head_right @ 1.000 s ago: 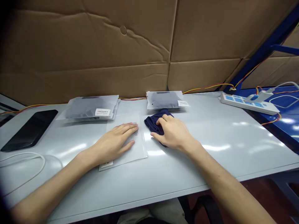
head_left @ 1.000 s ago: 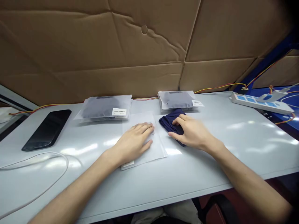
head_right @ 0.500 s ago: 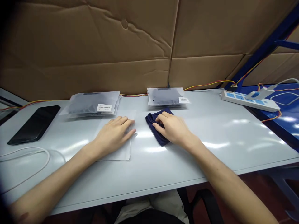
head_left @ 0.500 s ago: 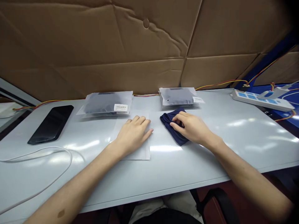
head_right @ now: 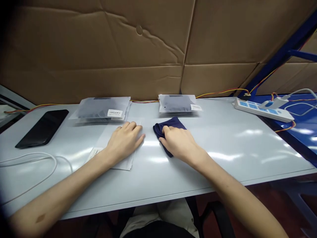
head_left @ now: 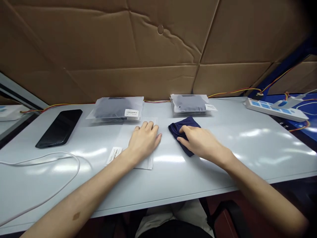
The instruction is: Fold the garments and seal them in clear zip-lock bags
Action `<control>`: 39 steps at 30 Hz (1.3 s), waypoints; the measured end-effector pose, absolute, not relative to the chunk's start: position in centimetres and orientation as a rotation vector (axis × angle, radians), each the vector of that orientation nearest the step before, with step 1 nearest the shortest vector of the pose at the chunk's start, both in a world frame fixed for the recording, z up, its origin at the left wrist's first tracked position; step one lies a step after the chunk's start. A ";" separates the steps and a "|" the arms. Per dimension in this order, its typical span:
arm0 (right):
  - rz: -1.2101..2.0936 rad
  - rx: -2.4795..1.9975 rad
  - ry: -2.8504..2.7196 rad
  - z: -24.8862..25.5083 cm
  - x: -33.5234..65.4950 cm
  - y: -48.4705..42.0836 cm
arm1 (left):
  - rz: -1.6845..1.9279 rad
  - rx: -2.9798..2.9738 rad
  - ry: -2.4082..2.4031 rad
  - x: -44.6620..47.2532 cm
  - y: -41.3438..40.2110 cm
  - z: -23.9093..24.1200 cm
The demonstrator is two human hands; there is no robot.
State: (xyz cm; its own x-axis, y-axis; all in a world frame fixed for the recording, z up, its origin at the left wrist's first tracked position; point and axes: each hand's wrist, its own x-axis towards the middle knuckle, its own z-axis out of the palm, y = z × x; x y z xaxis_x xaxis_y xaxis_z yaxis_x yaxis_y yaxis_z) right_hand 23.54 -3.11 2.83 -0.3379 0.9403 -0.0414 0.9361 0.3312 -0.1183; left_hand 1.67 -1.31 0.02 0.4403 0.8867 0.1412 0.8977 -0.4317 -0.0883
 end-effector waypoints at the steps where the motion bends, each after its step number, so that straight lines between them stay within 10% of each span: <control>1: 0.229 -1.782 -2.522 2.9 23.2 -3.1 | -0.114 -2.529 -1.588 1.7 -1.3 0.0; 11: 0.656 -1.564 -1.993 4.5 25.6 -3.1 | -0.424 -2.667 -1.404 1.1 -1.2 0.3; 20: -0.106 -1.944 -1.981 8.4 35.0 -1.2 | -0.421 -3.071 -1.060 1.2 -1.1 0.0; 39: 0.252 -1.505 -2.295 -0.7 32.0 0.8 | -0.470 -2.977 -1.407 0.2 0.3 0.4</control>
State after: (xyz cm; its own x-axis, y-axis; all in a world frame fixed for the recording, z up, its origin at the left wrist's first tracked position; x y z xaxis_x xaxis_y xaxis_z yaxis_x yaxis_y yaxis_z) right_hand 31.96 0.82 -0.68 -0.3520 0.9104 0.2175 0.8415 0.4095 -0.3524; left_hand 0.24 0.28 0.45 0.6055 0.7768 0.1729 0.7250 -0.6281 0.2828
